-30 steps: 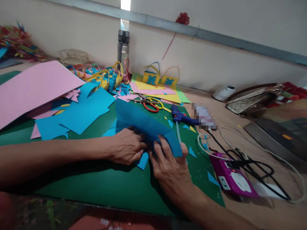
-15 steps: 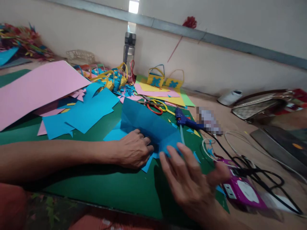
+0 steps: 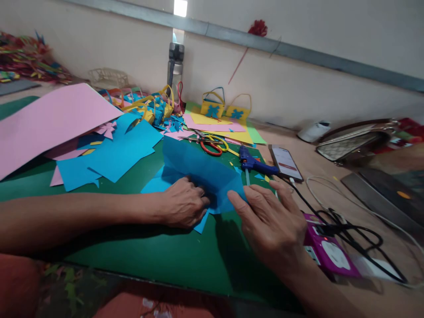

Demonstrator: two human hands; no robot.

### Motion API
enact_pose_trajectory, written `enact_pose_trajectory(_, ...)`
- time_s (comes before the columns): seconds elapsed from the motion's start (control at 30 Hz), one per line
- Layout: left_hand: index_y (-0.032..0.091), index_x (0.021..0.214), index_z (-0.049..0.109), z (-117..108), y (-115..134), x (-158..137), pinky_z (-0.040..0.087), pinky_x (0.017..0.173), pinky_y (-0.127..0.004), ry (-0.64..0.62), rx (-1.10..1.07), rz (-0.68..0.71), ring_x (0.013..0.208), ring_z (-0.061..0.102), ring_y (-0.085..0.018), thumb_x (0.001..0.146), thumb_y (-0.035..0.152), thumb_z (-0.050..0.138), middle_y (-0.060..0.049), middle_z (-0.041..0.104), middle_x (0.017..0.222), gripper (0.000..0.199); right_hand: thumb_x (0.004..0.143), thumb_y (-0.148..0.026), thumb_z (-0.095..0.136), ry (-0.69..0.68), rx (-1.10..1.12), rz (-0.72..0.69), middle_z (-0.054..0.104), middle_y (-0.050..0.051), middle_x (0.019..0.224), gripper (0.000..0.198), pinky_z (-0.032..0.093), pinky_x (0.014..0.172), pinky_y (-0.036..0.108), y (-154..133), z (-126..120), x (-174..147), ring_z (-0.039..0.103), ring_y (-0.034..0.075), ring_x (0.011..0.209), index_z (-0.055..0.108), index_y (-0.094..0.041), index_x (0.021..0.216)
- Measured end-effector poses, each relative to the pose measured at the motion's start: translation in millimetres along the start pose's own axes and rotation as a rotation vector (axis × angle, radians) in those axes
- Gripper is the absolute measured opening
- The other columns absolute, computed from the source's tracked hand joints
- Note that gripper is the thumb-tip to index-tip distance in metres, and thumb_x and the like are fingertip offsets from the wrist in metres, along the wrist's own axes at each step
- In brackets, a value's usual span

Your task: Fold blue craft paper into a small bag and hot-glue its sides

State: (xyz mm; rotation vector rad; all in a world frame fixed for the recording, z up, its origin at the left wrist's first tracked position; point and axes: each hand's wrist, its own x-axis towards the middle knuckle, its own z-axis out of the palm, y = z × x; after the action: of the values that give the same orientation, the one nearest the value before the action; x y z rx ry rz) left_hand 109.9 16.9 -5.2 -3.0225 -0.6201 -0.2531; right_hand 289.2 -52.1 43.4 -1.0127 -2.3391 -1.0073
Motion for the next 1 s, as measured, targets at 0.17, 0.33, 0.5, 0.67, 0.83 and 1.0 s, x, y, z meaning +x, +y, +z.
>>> enact_pose_trajectory(0.17, 0.016, 0.084, 0.061, 0, 1, 0, 0.038, 0.063, -0.038, -0.019, 0.019, -0.012, 0.064, 0.057, -0.023, 0.088, 0.031, 0.041, -0.01, 0.063, 0.073, 0.026, 0.084, -0.003, 0.044, -0.008, 0.055, 0.0, 0.069, 0.01, 0.077, 0.022, 0.044, 0.08, 0.041, -1, 0, 4, 0.061, 0.02, 0.075, 0.065, -0.01, 0.087)
enact_pose_trajectory(0.33, 0.016, 0.093, 0.058, 3, 0, 0, 0.035, 0.063, -0.038, 0.021, 0.052, 0.026, 0.065, 0.055, -0.022, 0.089, 0.033, 0.039, -0.009, 0.061, 0.081, 0.026, 0.08, 0.002, 0.044, 0.031, 0.134, 0.08, 0.068, 0.008, 0.075, 0.025, 0.045, 0.079, 0.037, 7, 10, 5, 0.062, 0.018, 0.071, 0.064, -0.011, 0.086)
enact_pose_trajectory(0.5, 0.016, 0.1, 0.057, 5, 0, 0, 0.033, 0.063, -0.038, 0.034, 0.088, 0.032, 0.065, 0.054, -0.023, 0.09, 0.034, 0.038, -0.008, 0.059, 0.083, 0.028, 0.079, 0.002, 0.045, 0.053, 0.175, 0.123, 0.069, 0.007, 0.075, 0.025, 0.045, 0.077, 0.035, 12, 15, 5, 0.063, 0.017, 0.071, 0.064, -0.013, 0.086)
enact_pose_trajectory(0.67, 0.017, 0.103, 0.056, 4, -1, 0, 0.033, 0.064, -0.038, 0.031, 0.091, 0.031, 0.065, 0.053, -0.023, 0.089, 0.034, 0.039, -0.007, 0.058, 0.083, 0.028, 0.079, 0.003, 0.045, 0.054, 0.173, 0.127, 0.068, 0.007, 0.074, 0.026, 0.045, 0.077, 0.034, 11, 12, 4, 0.062, 0.017, 0.07, 0.064, -0.013, 0.085)
enact_pose_trajectory(0.83, 0.019, 0.099, 0.056, 3, -2, 1, 0.033, 0.064, -0.037, 0.011, 0.064, 0.037, 0.064, 0.053, -0.022, 0.091, 0.034, 0.037, -0.007, 0.058, 0.082, 0.026, 0.08, 0.002, 0.045, 0.026, 0.167, 0.141, 0.068, 0.007, 0.074, 0.025, 0.045, 0.078, 0.033, 10, 10, 2, 0.062, 0.016, 0.07, 0.064, -0.014, 0.085)
enact_pose_trajectory(1.0, 0.018, 0.097, 0.056, 2, -2, 2, 0.033, 0.063, -0.037, -0.003, 0.055, 0.037, 0.064, 0.053, -0.021, 0.09, 0.034, 0.037, -0.007, 0.059, 0.082, 0.026, 0.081, 0.0, 0.044, 0.018, 0.162, 0.155, 0.068, 0.005, 0.074, 0.027, 0.045, 0.078, 0.032, 9, 8, 1, 0.062, 0.015, 0.071, 0.065, -0.016, 0.085)
